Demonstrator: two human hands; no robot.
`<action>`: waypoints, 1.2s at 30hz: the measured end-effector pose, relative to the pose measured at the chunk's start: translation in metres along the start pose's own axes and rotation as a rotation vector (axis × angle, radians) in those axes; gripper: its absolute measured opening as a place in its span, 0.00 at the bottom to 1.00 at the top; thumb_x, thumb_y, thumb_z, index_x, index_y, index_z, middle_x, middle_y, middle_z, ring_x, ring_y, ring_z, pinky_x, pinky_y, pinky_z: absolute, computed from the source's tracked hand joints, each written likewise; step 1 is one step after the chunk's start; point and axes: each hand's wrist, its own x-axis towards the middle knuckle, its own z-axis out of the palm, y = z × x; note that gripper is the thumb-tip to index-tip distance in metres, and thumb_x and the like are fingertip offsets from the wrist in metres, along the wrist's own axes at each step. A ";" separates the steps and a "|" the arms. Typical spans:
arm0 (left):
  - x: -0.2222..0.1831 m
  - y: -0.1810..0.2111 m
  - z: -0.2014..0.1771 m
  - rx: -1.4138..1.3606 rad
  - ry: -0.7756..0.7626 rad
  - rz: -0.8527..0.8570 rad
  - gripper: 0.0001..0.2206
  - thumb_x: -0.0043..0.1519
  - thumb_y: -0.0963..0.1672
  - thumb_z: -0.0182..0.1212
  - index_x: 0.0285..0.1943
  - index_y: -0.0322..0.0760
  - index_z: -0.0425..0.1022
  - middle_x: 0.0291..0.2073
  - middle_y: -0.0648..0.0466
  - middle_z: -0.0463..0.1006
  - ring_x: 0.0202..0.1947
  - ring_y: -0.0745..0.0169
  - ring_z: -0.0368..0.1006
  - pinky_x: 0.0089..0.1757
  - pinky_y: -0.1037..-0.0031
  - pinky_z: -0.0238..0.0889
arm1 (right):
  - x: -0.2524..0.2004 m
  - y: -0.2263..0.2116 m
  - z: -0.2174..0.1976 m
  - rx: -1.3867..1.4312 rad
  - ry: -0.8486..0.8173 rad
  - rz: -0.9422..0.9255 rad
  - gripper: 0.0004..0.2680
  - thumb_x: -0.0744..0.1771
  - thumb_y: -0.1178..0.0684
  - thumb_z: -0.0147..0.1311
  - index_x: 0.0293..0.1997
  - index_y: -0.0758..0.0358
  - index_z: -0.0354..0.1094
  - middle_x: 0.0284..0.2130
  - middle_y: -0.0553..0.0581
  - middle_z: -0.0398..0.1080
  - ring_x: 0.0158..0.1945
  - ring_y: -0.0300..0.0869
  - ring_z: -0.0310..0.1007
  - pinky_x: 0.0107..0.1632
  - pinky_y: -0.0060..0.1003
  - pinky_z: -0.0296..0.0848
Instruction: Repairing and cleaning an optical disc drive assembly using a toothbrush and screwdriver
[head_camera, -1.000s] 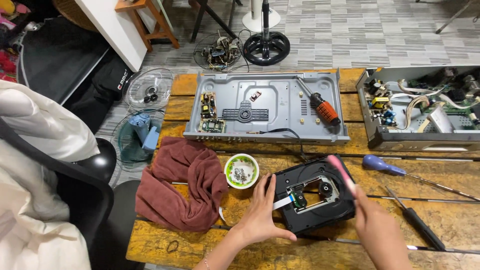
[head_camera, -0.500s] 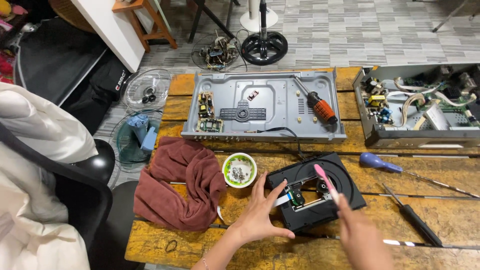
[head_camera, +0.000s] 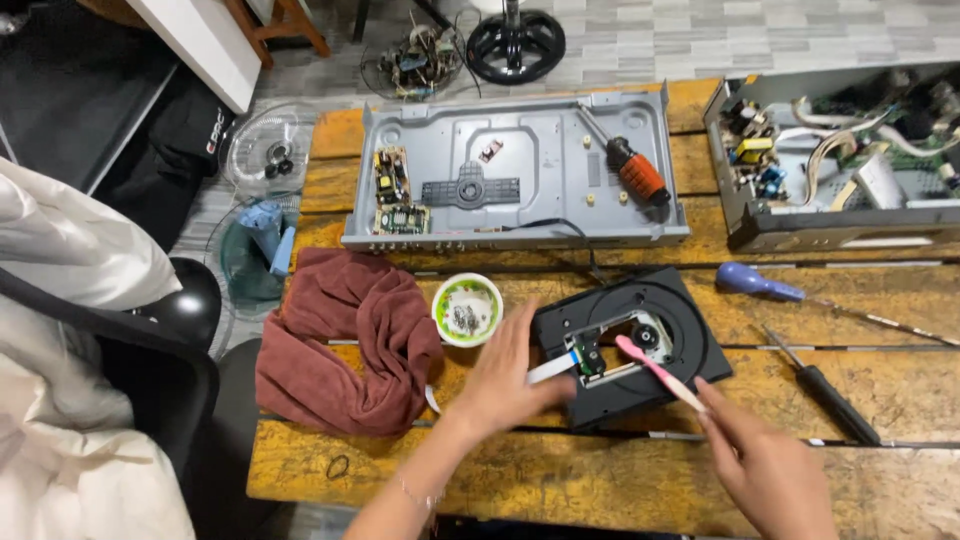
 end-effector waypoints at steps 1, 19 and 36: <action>0.010 -0.010 0.006 -0.006 -0.007 -0.009 0.58 0.43 0.71 0.29 0.77 0.36 0.28 0.78 0.43 0.32 0.76 0.48 0.31 0.68 0.53 0.27 | -0.003 -0.001 0.002 -0.003 -0.012 0.001 0.19 0.65 0.39 0.48 0.65 0.24 0.60 0.49 0.41 0.77 0.40 0.51 0.82 0.37 0.49 0.77; 0.082 0.030 0.004 0.808 -0.087 -0.036 0.23 0.59 0.53 0.64 0.55 0.34 0.69 0.46 0.46 0.80 0.45 0.42 0.78 0.58 0.17 0.33 | -0.001 0.023 0.052 0.615 0.607 -0.184 0.11 0.69 0.60 0.53 0.57 0.65 0.73 0.45 0.58 0.77 0.31 0.37 0.72 0.36 0.33 0.68; 0.087 0.012 0.014 0.836 -0.075 0.090 0.23 0.54 0.52 0.67 0.47 0.31 0.71 0.42 0.44 0.74 0.49 0.43 0.65 0.53 0.10 0.33 | 0.004 0.022 0.049 0.634 0.574 -0.038 0.12 0.71 0.59 0.49 0.61 0.66 0.70 0.43 0.60 0.72 0.39 0.42 0.68 0.36 0.35 0.62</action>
